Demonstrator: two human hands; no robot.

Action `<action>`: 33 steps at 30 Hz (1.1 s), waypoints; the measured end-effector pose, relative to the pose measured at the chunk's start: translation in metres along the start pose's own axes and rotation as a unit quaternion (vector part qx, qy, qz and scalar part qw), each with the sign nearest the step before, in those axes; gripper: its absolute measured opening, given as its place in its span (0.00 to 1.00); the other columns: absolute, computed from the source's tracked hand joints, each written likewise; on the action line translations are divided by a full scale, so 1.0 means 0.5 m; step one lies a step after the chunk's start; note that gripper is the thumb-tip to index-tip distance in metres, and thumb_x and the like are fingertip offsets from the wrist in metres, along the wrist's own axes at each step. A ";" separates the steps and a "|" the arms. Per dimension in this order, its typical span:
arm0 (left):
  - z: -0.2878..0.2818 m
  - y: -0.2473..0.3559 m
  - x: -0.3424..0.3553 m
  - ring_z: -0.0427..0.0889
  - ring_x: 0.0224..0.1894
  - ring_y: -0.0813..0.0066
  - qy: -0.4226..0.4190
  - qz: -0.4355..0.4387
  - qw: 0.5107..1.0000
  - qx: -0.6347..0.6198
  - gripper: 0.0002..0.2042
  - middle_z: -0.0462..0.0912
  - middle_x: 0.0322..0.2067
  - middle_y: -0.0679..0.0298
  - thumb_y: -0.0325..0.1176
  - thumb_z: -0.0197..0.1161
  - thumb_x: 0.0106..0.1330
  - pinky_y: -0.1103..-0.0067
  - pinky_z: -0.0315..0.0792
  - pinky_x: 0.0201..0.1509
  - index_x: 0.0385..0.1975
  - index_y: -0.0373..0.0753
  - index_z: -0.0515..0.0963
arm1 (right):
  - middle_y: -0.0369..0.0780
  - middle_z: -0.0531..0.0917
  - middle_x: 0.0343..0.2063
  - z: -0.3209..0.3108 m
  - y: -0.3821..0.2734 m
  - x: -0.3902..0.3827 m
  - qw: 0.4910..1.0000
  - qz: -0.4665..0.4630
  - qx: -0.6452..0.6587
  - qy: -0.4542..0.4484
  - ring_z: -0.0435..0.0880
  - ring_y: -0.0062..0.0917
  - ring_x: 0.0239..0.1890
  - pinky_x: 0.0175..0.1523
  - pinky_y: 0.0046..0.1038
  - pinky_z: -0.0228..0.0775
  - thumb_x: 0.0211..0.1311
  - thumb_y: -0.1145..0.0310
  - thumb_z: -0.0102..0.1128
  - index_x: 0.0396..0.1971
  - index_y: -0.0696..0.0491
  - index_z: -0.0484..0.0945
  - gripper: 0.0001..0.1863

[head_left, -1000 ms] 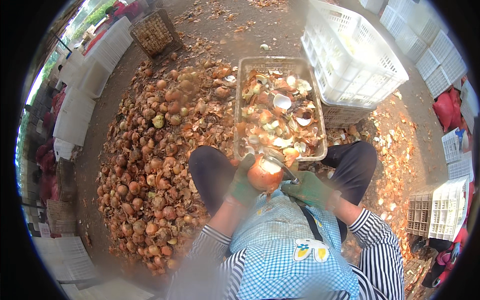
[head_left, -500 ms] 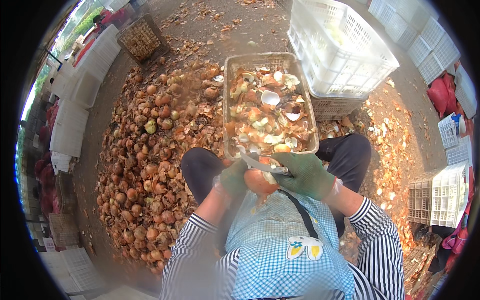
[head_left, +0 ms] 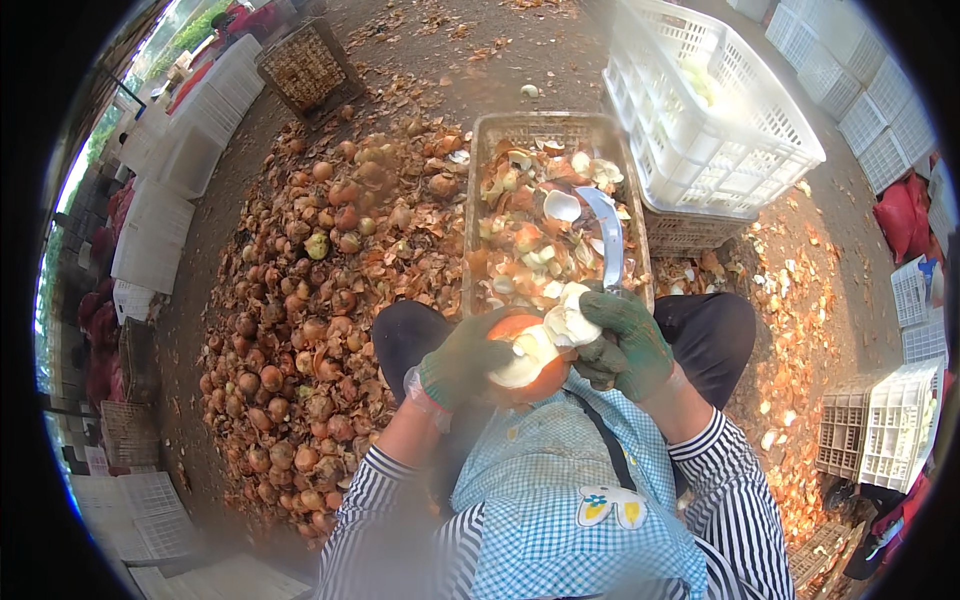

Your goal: The person sits on the ground and peels onions one by one using a small knife, removing the outer skin and placing the peeled onions into a white crate. Onion skins are discarded into a nearby tray.

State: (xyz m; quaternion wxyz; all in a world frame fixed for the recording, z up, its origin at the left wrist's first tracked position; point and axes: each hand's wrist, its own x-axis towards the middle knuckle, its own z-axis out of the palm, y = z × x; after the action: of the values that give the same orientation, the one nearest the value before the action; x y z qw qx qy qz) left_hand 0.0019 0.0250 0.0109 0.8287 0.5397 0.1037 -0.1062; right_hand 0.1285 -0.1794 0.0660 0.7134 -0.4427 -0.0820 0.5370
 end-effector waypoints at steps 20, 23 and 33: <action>0.007 0.028 0.141 0.80 0.50 0.72 0.240 0.126 0.948 -0.170 0.25 0.80 0.48 0.61 0.44 0.60 0.67 0.74 0.76 0.54 0.58 0.33 0.71 | 0.47 0.80 0.22 -0.081 0.031 0.107 0.826 -0.192 -0.526 0.068 0.82 0.34 0.24 0.35 0.32 0.73 0.62 0.64 0.64 0.73 0.52 0.53 0.42; 0.026 0.063 0.129 0.80 0.52 0.70 0.254 0.163 0.928 -0.221 0.25 0.80 0.50 0.60 0.47 0.56 0.69 0.75 0.75 0.55 0.59 0.36 0.70 | 0.45 0.78 0.18 -0.120 0.074 0.133 0.823 -0.200 -0.530 0.046 0.80 0.36 0.21 0.33 0.35 0.72 0.62 0.64 0.63 0.73 0.48 0.54 0.41; 0.019 -0.019 0.111 0.82 0.51 0.60 0.247 0.155 0.917 -0.273 0.28 0.79 0.52 0.54 0.36 0.70 0.61 0.66 0.82 0.52 0.59 0.32 0.68 | 0.49 0.85 0.31 -0.130 0.168 0.073 0.761 -0.292 -0.554 0.170 0.86 0.36 0.30 0.35 0.34 0.77 0.60 0.66 0.62 0.57 0.52 0.77 0.24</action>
State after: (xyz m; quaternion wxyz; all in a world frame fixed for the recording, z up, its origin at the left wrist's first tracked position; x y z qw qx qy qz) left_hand 0.0527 0.0088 -0.0097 0.8976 0.3112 0.2454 0.1930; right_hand 0.1236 -0.1816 -0.0464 0.4688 -0.7993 -0.3674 0.0797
